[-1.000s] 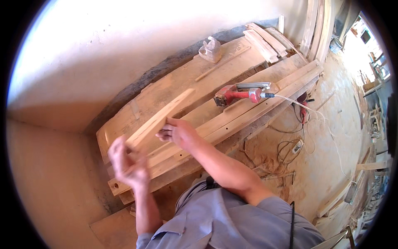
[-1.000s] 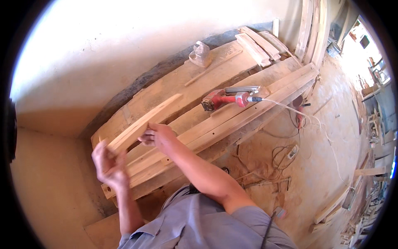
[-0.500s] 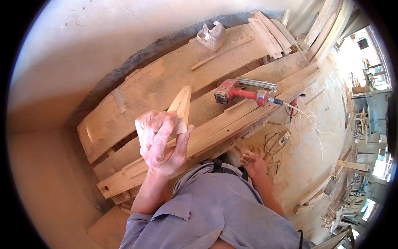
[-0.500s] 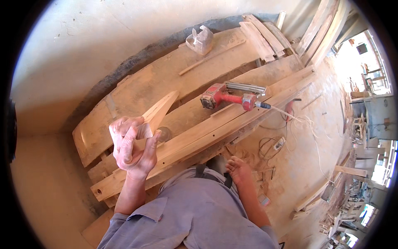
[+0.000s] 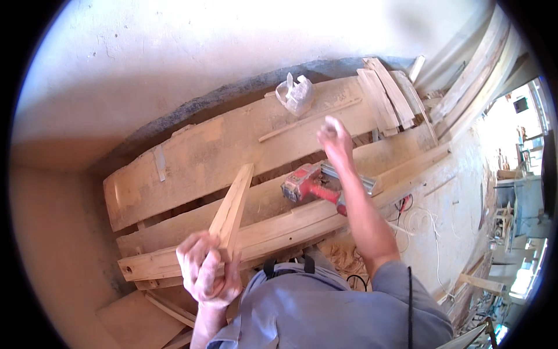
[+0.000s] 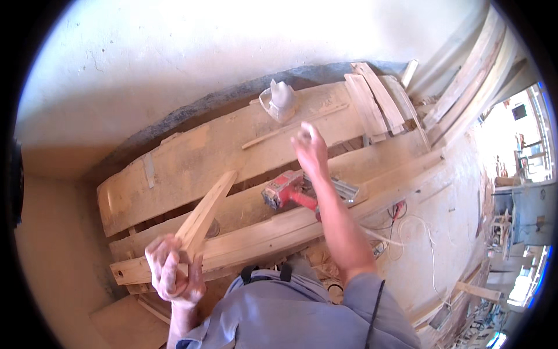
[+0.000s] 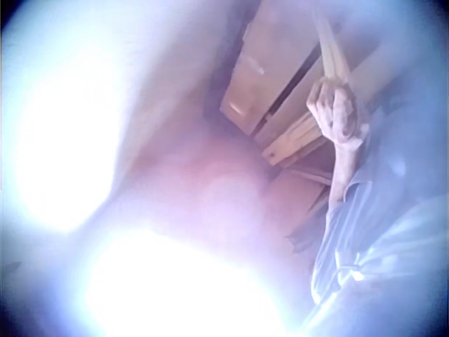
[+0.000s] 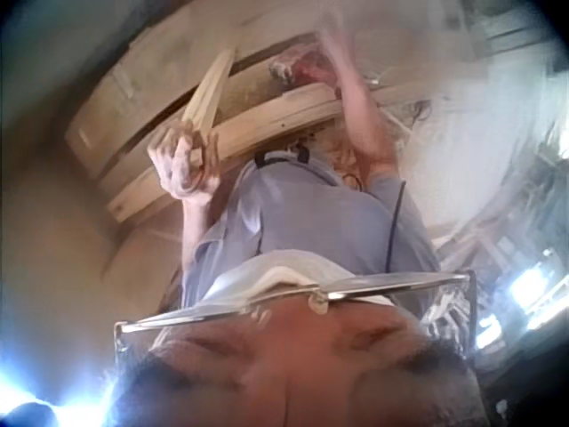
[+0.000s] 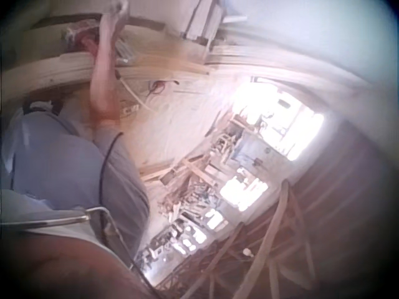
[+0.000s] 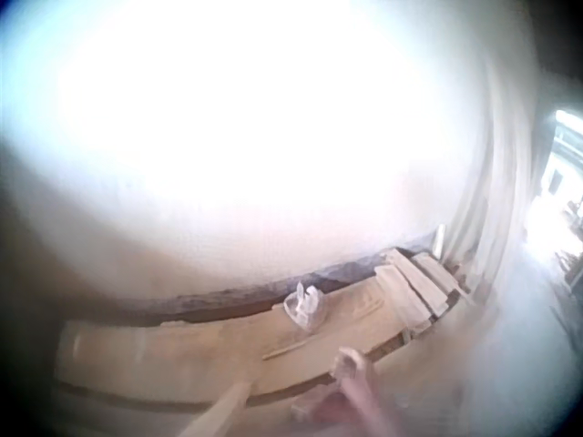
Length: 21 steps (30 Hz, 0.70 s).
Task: The person assembles a wooden furniture frame by hand, positioning planks and using a nail gun to secure them. They apply glue to a small wooden piece and attach it to the structure, then continue fastening components with the nail gun.
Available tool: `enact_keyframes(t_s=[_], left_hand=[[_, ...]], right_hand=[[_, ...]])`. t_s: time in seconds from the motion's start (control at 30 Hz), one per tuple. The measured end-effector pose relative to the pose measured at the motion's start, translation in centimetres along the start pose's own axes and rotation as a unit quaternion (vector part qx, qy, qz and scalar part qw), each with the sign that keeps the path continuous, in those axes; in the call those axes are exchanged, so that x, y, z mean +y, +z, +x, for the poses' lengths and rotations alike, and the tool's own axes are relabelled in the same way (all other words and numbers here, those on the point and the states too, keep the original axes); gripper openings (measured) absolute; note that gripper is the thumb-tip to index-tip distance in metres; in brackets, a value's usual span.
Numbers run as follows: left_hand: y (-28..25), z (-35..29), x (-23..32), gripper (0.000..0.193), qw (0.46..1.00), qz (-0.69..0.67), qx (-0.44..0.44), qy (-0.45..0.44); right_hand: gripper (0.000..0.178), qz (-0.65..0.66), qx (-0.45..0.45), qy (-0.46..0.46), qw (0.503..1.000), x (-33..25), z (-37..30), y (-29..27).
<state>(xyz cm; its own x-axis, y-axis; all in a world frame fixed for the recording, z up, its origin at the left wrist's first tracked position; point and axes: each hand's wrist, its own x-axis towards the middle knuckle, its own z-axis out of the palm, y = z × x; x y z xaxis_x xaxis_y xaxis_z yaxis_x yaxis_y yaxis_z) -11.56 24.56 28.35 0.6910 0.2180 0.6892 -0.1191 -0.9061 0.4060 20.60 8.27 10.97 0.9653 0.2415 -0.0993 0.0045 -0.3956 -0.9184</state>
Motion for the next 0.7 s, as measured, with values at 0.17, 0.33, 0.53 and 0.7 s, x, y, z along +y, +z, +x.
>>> enact_keyframes(t_s=[0.17, 0.33, 0.53, 0.7], left_hand=[[0.9, -2.9, 2.9, 0.067, 0.995, 0.048, -0.01, -0.091], [1.2, -3.9, 4.7, 0.054, 0.985, 0.084, 0.001, -0.15], [1.2, -4.0, 3.7, 0.054, 0.979, 0.111, 0.041, -0.166], [2.0, -2.6, 2.7, 0.055, 0.982, 0.118, 0.042, -0.138]], right_hand=[[0.064, -0.249, 0.057, -0.095, 0.962, -2.8, 12.3, 2.4], [0.031, -0.33, -0.033, -0.121, 0.936, -3.2, 17.4, 3.9], [0.032, -0.45, -0.113, -0.158, 0.871, -5.5, 18.5, 2.5], [0.03, -0.468, -0.174, -0.202, 0.843, -2.6, 20.9, 0.6]])
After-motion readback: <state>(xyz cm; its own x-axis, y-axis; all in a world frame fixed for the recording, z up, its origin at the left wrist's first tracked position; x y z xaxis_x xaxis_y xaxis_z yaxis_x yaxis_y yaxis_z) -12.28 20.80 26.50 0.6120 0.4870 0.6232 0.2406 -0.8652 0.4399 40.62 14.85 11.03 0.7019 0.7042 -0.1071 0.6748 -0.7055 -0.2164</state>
